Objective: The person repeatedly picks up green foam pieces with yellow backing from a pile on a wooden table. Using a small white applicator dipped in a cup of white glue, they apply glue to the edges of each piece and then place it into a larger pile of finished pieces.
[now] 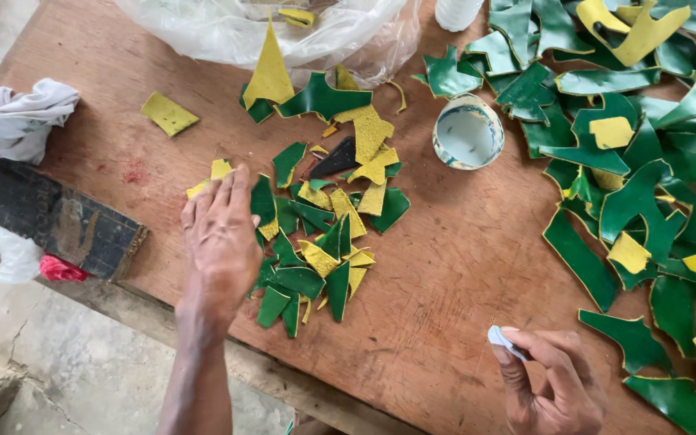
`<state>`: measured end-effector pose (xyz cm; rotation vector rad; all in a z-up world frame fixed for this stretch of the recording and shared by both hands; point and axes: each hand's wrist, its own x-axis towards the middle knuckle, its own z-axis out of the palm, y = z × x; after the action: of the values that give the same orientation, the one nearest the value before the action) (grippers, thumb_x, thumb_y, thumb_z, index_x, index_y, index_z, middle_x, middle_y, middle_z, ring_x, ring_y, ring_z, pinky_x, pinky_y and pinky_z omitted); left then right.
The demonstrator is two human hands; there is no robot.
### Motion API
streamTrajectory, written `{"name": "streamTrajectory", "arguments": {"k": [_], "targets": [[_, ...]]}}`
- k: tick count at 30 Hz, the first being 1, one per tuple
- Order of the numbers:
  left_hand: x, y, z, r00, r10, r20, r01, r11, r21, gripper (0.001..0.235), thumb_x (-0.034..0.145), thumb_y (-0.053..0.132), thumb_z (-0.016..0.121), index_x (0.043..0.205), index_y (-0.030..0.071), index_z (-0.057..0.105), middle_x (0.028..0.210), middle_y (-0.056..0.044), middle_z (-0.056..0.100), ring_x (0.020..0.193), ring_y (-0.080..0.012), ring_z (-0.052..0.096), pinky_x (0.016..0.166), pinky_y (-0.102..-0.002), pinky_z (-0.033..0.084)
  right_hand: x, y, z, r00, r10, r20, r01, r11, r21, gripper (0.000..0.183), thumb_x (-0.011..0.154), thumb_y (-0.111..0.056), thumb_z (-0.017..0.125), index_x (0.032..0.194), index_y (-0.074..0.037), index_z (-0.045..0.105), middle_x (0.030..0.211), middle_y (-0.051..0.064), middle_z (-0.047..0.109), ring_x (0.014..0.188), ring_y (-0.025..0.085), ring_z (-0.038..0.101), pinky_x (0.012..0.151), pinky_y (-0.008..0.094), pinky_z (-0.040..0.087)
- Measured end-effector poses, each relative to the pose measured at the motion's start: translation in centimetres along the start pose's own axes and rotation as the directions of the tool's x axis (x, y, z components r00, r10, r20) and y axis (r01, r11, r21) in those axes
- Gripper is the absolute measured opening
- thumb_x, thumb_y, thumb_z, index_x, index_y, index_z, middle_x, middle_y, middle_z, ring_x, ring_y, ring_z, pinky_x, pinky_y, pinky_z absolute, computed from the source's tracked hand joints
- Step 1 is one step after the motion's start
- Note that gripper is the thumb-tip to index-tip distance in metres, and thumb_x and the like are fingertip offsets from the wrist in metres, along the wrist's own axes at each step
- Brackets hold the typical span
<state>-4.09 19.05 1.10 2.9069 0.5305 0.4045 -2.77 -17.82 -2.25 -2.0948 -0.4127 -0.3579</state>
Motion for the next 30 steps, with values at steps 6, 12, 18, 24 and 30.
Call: {"name": "streamTrajectory", "arguments": {"k": [6,12,18,24,30], "targets": [[0.8,-0.5,-1.6,0.987,-0.096,0.125,0.105,0.993,-0.062,0.052,0.076,0.008,0.078,0.126,0.008,0.063,0.120,-0.015,0.060,0.119,-0.0348,0.051,0.101,-0.049,0.036,0.8,-0.7,0.9,0.998,-0.064,0.018,0.064,0.998,0.020,0.023,0.081,-0.002,0.082,0.102,-0.003,0.072,0.092,0.008,0.070,0.081,0.016,0.068,0.069,0.025,0.054],[-0.1,1.1,-6.8,0.993,-0.094,0.069,0.108,0.966,-0.236,0.022,0.092,0.013,0.078,0.111,0.008,0.066,0.100,-0.012,0.071,0.094,-0.0302,0.070,0.082,-0.045,0.053,1.2,-1.6,0.4,0.998,-0.062,-0.002,0.062,0.997,0.042,0.024,0.082,-0.002,0.081,0.104,-0.004,0.072,0.092,0.006,0.070,0.081,0.015,0.068,0.069,0.024,0.053],[-2.2,9.7,-4.1,0.930,0.076,0.360,0.275,0.508,-0.817,0.042,0.086,0.013,0.076,0.124,0.008,0.060,0.096,-0.008,0.080,0.088,-0.0159,0.079,0.076,-0.030,0.064,2.2,-1.9,-0.6,0.998,0.005,-0.059,-0.011,0.995,-0.096,0.024,0.079,-0.001,0.086,0.099,-0.002,0.075,0.087,0.007,0.069,0.073,0.014,0.060,0.057,0.024,0.041],[-3.2,12.8,2.0,0.932,0.346,0.107,-0.236,0.804,-0.545,0.061,0.102,0.023,0.060,0.151,-0.006,0.039,0.152,-0.027,0.043,0.140,-0.0388,0.043,0.115,-0.045,0.036,2.6,-1.7,-3.1,0.996,-0.042,-0.076,0.031,0.989,-0.143,0.023,0.084,-0.002,0.086,0.103,-0.002,0.074,0.093,0.007,0.071,0.070,0.011,0.059,0.060,0.022,0.041],[-4.7,14.7,7.1,0.762,0.644,0.073,-0.569,0.718,-0.401,0.083,0.102,0.051,0.039,0.156,-0.010,0.026,0.166,-0.029,0.022,0.155,-0.0393,0.015,0.124,-0.048,0.007,4.8,-1.6,-4.0,0.996,-0.074,-0.044,0.066,0.983,-0.170,0.022,0.088,-0.003,0.084,0.107,-0.002,0.073,0.098,0.009,0.071,0.083,0.016,0.067,0.070,0.024,0.054]]}}
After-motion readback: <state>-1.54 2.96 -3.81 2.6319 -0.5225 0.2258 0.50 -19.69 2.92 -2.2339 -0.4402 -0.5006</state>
